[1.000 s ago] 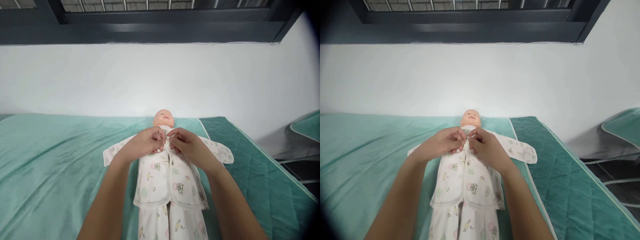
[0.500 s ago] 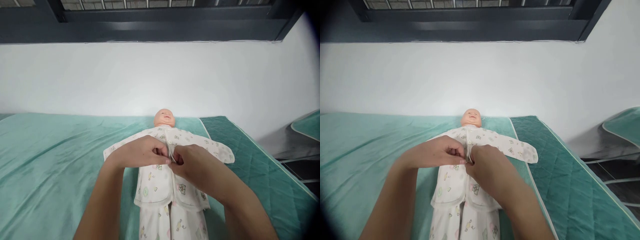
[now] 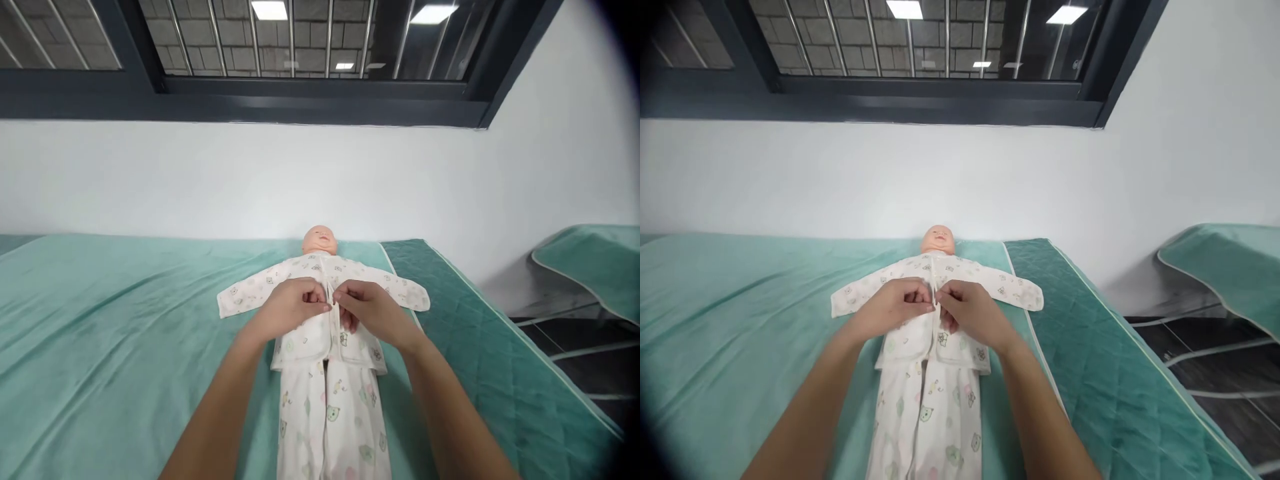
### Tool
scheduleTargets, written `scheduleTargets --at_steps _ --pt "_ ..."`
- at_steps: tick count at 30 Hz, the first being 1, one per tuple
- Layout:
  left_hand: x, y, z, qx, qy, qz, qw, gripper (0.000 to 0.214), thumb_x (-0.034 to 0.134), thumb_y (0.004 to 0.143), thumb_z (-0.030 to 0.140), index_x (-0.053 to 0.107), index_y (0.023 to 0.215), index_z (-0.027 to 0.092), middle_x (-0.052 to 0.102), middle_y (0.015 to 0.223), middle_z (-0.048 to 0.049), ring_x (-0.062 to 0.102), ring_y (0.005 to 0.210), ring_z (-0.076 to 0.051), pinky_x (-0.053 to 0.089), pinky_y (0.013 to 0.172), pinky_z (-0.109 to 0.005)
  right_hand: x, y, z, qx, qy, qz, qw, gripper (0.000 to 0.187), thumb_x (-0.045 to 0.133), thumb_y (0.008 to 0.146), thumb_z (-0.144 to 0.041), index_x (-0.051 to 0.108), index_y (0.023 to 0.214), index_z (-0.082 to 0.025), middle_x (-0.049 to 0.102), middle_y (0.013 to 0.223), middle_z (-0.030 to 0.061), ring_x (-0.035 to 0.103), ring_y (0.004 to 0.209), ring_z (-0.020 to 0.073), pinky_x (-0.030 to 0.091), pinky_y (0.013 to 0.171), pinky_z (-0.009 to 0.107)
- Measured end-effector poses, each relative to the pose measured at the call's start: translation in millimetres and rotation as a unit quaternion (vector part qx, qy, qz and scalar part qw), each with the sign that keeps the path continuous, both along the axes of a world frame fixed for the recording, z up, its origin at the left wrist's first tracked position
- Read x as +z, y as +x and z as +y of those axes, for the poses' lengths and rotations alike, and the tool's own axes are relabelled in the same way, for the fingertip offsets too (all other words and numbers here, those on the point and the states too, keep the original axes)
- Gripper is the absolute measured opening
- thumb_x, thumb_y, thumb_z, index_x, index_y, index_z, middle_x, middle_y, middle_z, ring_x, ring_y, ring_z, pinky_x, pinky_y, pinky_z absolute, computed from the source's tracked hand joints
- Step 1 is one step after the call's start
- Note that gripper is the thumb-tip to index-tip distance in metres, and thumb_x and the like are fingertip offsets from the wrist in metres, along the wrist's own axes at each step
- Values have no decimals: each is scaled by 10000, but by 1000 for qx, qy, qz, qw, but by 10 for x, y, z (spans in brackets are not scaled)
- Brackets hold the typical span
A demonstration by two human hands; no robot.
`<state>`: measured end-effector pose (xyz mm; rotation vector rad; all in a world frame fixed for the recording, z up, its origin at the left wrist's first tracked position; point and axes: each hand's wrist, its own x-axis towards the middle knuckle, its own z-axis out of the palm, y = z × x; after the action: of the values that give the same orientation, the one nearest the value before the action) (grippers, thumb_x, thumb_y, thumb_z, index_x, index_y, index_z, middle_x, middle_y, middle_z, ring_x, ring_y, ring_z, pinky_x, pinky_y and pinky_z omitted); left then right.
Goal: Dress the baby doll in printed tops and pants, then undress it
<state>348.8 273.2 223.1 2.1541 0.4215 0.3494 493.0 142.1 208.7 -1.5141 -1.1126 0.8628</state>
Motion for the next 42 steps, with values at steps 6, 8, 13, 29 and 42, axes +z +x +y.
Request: scheduleTargets --at_steps 6,8,13,29,42 --pt "-139 -86 43 -1 -132 -68 989 231 602 840 404 611 811 175 472 687 26 397 634 -104 303 574 -228 -251 -214 33 -95 62 37 993 325 558 891 -468 567 719 -192 520 514 -34 465 466 99 375 489 223" --pt "-154 -78 42 6 -145 -64 987 242 605 839 418 607 810 178 466 676 28 384 609 -98 289 546 -225 -268 -219 38 -103 56 48 992 315 566 889 -468 578 730 -196 503 507 -39 444 462 97 357 483 223" --pt "-166 -32 -26 28 -134 -53 989 237 625 828 418 630 799 183 477 658 30 369 581 -90 281 517 -216 -265 -187 15 -107 55 97 988 300 588 880 -469 597 756 -196 502 520 -39 436 472 94 354 485 219" --pt "-160 -20 -56 43 -130 -58 989 189 638 829 371 668 806 186 622 721 5 494 652 -113 354 588 -231 -254 -140 0 -75 39 93 992 334 560 909 -459 620 739 -178 589 536 -2 514 495 106 428 509 223" --pt "-124 -47 -37 38 -100 -8 994 221 634 839 415 652 809 197 558 683 34 436 619 -92 322 554 -219 -283 -142 10 -54 67 143 986 243 559 915 -423 604 888 -186 707 784 40 635 555 121 440 486 210"
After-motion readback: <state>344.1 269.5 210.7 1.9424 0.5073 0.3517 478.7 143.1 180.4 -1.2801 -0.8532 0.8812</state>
